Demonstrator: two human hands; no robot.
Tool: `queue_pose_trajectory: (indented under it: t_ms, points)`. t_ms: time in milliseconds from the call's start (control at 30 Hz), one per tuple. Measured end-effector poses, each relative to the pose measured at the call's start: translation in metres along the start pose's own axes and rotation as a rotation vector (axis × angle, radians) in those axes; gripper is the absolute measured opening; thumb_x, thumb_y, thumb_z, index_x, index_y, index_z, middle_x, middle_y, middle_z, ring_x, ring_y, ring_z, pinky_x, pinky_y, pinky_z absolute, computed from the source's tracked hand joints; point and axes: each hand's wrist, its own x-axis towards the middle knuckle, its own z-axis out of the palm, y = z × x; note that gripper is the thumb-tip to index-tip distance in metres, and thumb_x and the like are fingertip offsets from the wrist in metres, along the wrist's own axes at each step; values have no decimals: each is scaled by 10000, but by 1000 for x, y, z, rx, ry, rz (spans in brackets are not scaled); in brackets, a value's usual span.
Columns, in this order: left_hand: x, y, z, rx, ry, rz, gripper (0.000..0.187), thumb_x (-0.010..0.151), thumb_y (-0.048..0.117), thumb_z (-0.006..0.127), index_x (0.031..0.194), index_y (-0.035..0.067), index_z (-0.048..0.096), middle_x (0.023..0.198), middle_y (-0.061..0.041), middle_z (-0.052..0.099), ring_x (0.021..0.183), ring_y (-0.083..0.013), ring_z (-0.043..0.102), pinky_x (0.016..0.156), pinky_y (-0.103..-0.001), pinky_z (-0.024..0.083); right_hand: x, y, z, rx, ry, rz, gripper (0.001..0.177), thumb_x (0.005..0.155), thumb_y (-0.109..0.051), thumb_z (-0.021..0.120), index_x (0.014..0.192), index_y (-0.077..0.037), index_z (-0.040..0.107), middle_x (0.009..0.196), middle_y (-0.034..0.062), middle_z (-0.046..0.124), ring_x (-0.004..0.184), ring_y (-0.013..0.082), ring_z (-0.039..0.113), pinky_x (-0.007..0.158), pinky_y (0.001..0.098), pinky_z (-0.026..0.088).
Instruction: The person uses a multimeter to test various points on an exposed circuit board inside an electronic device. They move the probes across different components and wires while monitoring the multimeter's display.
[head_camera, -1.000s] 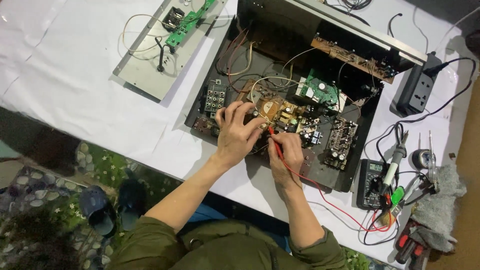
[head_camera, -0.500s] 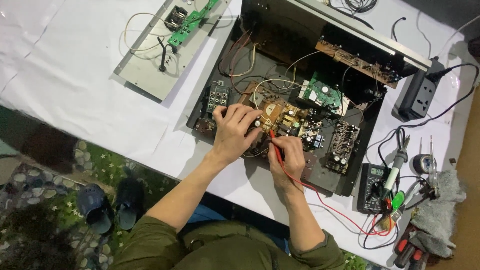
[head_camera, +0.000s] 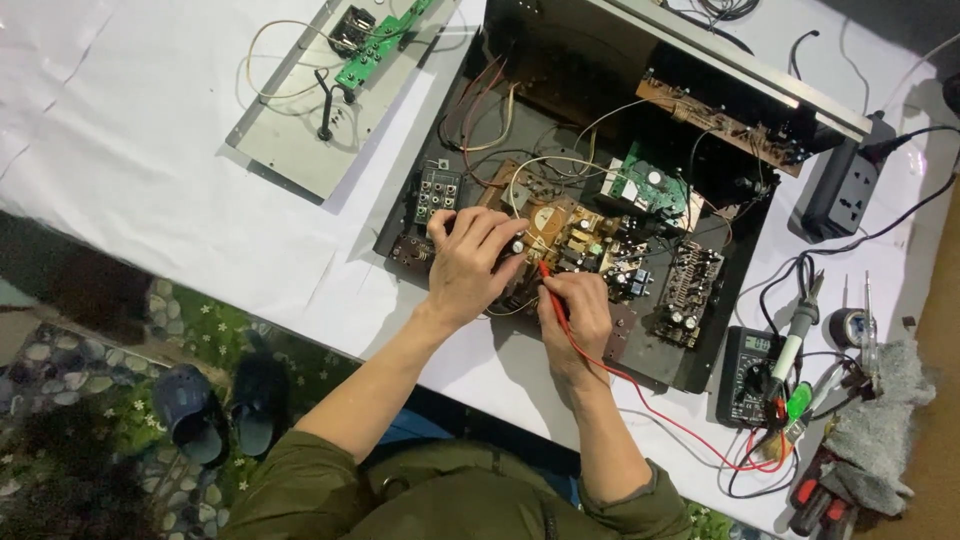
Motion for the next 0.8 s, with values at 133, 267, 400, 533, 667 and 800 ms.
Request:
queue_pose_trajectory:
  t_ms: [133,267,400,533,667,800]
  points:
    - [-1,0,1,-7,1,-5,432,824,120,841,1218,132,663,992,-25,586,1061,-194,524,1014,-483,213,-1,2,1,5,-2,-9,100,908,51,745,979,-14,718,877,112,688,834,311,656,762,394,534]
    - [-3,-2,2,1,-5,-11,463,805,123,853,1226,130,663,1006,-34,595,1076,-207,525,1026,-502,210,-2,0,1,0,1,6,108,894,35,766,970,-31,729,866,95,698,831,298,660,770,391,533]
    - [-2,-2,1,-2,-9,-7,464,808,123,851,1232,134,663,1013,-31,591,1078,-206,522,1028,-494,213,-1,-1,0,16,-14,-9,103,897,28,767,967,-39,730,856,85,699,828,289,665,798,392,522]
    - [-1,-2,1,2,-7,-8,459,811,125,848,1230,134,662,1010,-31,590,1079,-205,524,1027,-492,214,-1,0,0,13,-13,-7,103,892,33,769,960,-32,728,850,92,702,817,293,665,796,400,520]
    - [-2,-2,2,-3,-6,-14,462,807,128,848,1229,136,661,1021,-27,589,1083,-208,520,1029,-499,215,-2,0,-1,18,-28,-11,89,897,14,770,953,-44,731,838,86,703,807,293,665,796,404,515]
    - [-1,-1,2,-7,-6,-16,453,813,128,839,1229,139,660,1018,-23,584,1082,-206,521,1030,-491,217,-3,3,0,28,-30,-13,74,903,0,778,951,-38,735,847,89,711,817,291,674,806,399,520]
